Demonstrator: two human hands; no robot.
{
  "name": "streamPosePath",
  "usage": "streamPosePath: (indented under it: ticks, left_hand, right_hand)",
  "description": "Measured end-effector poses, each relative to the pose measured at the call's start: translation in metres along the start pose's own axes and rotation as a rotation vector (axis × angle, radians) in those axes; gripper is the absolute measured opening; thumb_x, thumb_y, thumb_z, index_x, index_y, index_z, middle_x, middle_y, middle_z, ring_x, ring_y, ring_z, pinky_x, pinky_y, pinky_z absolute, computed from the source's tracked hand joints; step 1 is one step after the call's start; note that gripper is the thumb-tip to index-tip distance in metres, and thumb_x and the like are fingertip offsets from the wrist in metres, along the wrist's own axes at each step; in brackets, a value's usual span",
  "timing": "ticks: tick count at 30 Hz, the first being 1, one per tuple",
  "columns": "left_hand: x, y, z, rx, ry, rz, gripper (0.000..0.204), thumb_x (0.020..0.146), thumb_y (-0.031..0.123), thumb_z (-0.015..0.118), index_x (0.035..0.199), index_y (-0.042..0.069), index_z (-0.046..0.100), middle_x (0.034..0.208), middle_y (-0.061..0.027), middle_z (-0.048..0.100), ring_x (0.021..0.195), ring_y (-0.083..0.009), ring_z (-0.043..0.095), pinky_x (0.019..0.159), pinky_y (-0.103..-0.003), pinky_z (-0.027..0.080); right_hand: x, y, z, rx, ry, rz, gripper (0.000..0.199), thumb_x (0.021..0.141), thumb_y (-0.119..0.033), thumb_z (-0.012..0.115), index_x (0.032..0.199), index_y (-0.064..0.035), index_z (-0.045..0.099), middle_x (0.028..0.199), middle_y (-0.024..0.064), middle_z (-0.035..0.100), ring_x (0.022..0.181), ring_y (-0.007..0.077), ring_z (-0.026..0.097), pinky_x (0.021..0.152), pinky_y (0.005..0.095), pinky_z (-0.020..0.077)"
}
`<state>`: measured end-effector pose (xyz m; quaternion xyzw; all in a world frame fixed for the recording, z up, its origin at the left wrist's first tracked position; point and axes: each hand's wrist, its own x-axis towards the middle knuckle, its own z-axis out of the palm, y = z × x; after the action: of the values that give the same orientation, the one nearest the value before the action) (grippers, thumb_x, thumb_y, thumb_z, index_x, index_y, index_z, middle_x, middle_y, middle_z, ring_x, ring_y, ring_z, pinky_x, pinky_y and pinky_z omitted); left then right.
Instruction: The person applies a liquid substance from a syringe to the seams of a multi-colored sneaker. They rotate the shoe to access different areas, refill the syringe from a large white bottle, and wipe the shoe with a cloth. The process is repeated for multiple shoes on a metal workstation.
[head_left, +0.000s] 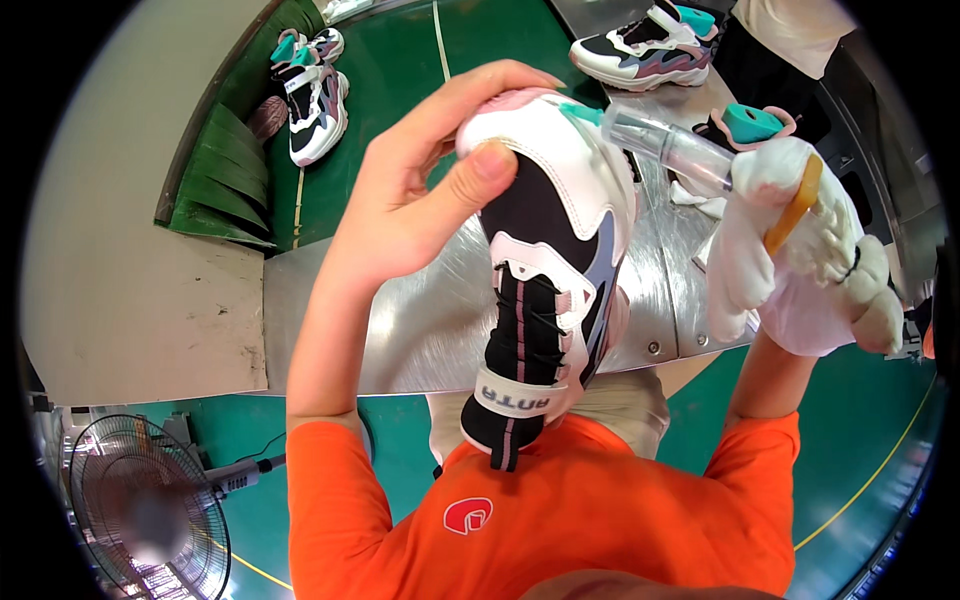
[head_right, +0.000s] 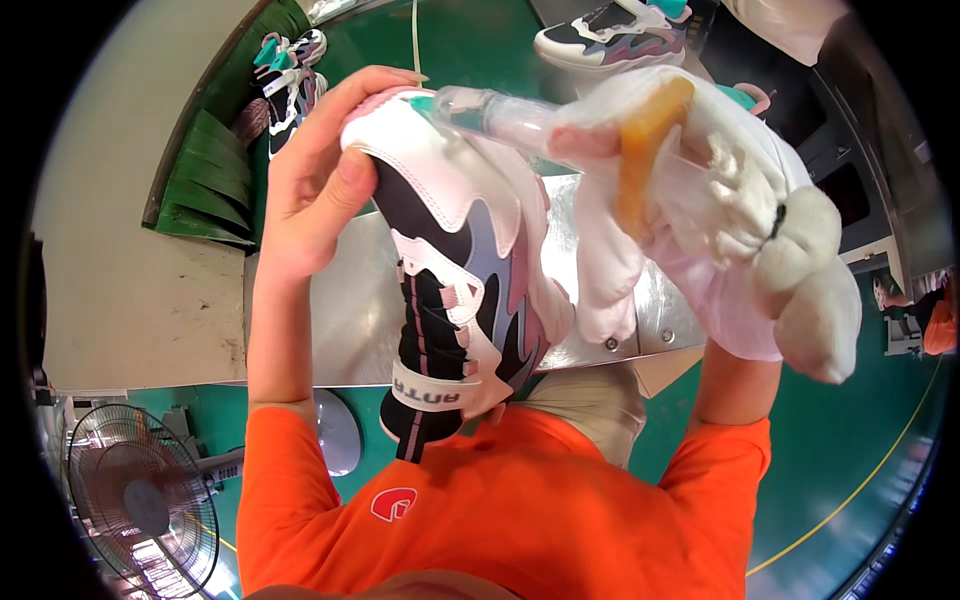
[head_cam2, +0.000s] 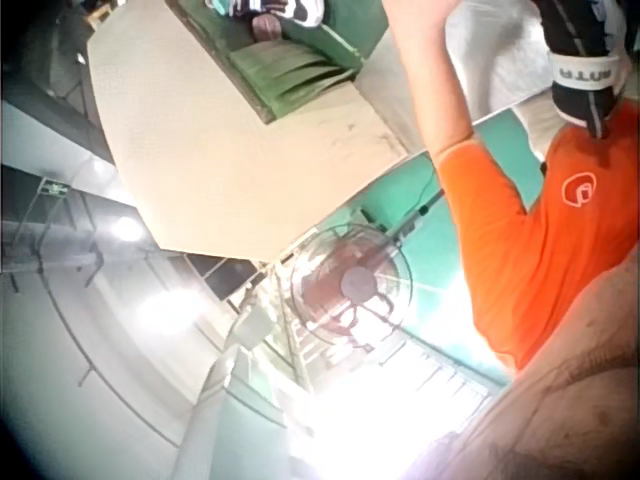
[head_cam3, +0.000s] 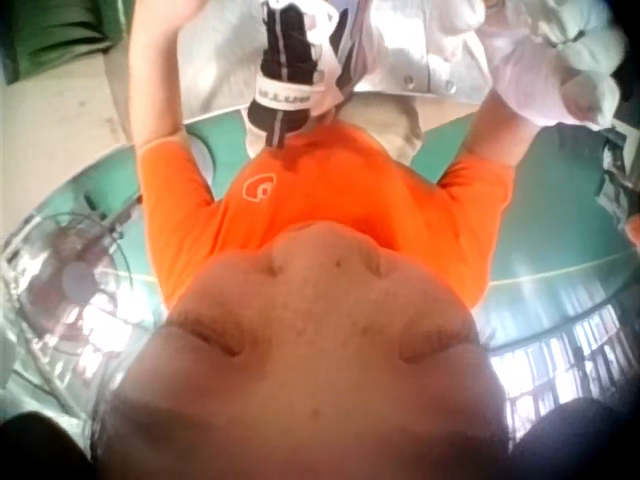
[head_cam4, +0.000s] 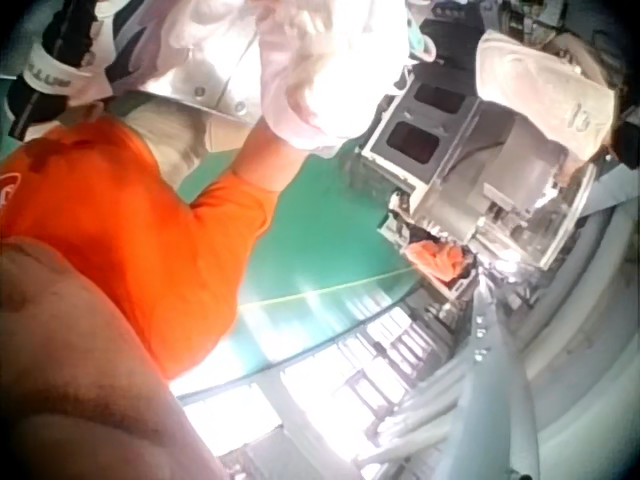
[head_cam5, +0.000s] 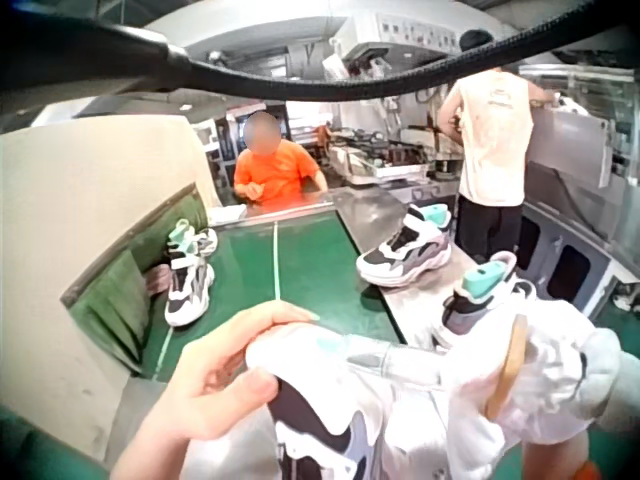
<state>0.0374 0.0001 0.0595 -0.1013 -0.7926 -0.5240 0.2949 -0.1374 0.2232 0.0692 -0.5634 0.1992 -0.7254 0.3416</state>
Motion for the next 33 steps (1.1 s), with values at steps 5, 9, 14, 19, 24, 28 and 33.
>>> streamPosePath:
  ticks: [5, 9, 14, 19, 24, 28, 33]
  left_hand:
    - [-0.006, -0.006, 0.003, -0.013, 0.037, -0.027, 0.056, 0.095, 0.039, 0.061, 0.133, -0.002, 0.052, 0.124, -0.0108, 0.06, 0.113, -0.0174, 0.056, 0.099, -0.03, 0.042]
    - [-0.008, -0.017, 0.006, -0.031, 0.117, 0.03, 0.055, 0.096, 0.037, 0.06, 0.134, -0.003, 0.051, 0.124, -0.0111, 0.06, 0.113, -0.0183, 0.056, 0.099, -0.031, 0.041]
    - [-0.023, -0.038, -0.002, -0.07, 0.241, -0.042, 0.061, 0.098, 0.041, 0.057, 0.136, -0.005, 0.047, 0.124, -0.0117, 0.059, 0.113, -0.017, 0.056, 0.096, -0.028, 0.043]
    - [-0.05, -0.063, -0.004, -0.158, 0.358, -0.142, 0.061, 0.1, 0.041, 0.053, 0.139, -0.004, 0.042, 0.129, -0.0125, 0.055, 0.117, -0.018, 0.054, 0.098, -0.029, 0.043]
    - [-0.074, -0.06, 0.031, -0.201, 0.42, -0.227, 0.061, 0.101, 0.04, 0.051, 0.141, -0.003, 0.038, 0.134, -0.0133, 0.053, 0.123, -0.0213, 0.052, 0.104, -0.035, 0.041]
    - [-0.084, -0.068, 0.038, -0.318, 0.46, -0.301, 0.054, 0.103, 0.035, 0.044, 0.142, -0.003, 0.037, 0.135, -0.014, 0.052, 0.125, -0.0229, 0.051, 0.105, -0.037, 0.04]
    - [-0.1, -0.084, 0.036, -0.41, 0.438, -0.357, 0.048, 0.104, 0.033, 0.043, 0.139, -0.001, 0.041, 0.134, -0.0123, 0.053, 0.124, -0.022, 0.052, 0.105, -0.038, 0.04]
  right_hand:
    - [-0.005, 0.006, -0.012, 0.007, 0.08, 0.065, 0.066, 0.069, -0.054, 0.074, 0.108, -0.0017, 0.066, 0.117, 0.0308, 0.052, 0.079, 0.0285, 0.062, 0.081, 0.0384, 0.0499]
    - [-0.018, 0.001, -0.013, -0.025, 0.208, 0.168, 0.069, 0.067, -0.054, 0.076, 0.108, 0.0005, 0.065, 0.113, 0.0302, 0.053, 0.077, 0.0283, 0.062, 0.078, 0.0378, 0.0498]
    - [-0.035, 0.013, -0.01, -0.085, 0.407, 0.343, 0.072, 0.066, -0.053, 0.077, 0.108, 0.0032, 0.063, 0.109, 0.0293, 0.054, 0.074, 0.028, 0.062, 0.074, 0.037, 0.0496]
    - [-0.052, 0.041, -0.007, -0.101, 0.526, 0.47, 0.075, 0.064, -0.052, 0.079, 0.108, 0.0059, 0.061, 0.104, 0.0285, 0.054, 0.071, 0.0277, 0.062, 0.07, 0.0363, 0.0494]
    - [-0.096, 0.029, 0.006, -0.043, 0.569, 0.527, 0.079, 0.062, -0.052, 0.081, 0.108, 0.0085, 0.059, 0.1, 0.0277, 0.055, 0.067, 0.0274, 0.062, 0.066, 0.0355, 0.0492]
    - [-0.112, 0.026, 0.01, 0.004, 0.569, 0.576, 0.082, 0.061, -0.051, 0.082, 0.108, 0.0107, 0.058, 0.096, 0.027, 0.056, 0.065, 0.0272, 0.062, 0.063, 0.0348, 0.0491]
    - [-0.124, 0.015, 0.013, 0.048, 0.562, 0.643, 0.085, 0.059, -0.05, 0.084, 0.108, 0.0134, 0.056, 0.091, 0.0262, 0.057, 0.062, 0.0269, 0.061, 0.059, 0.0341, 0.0489]
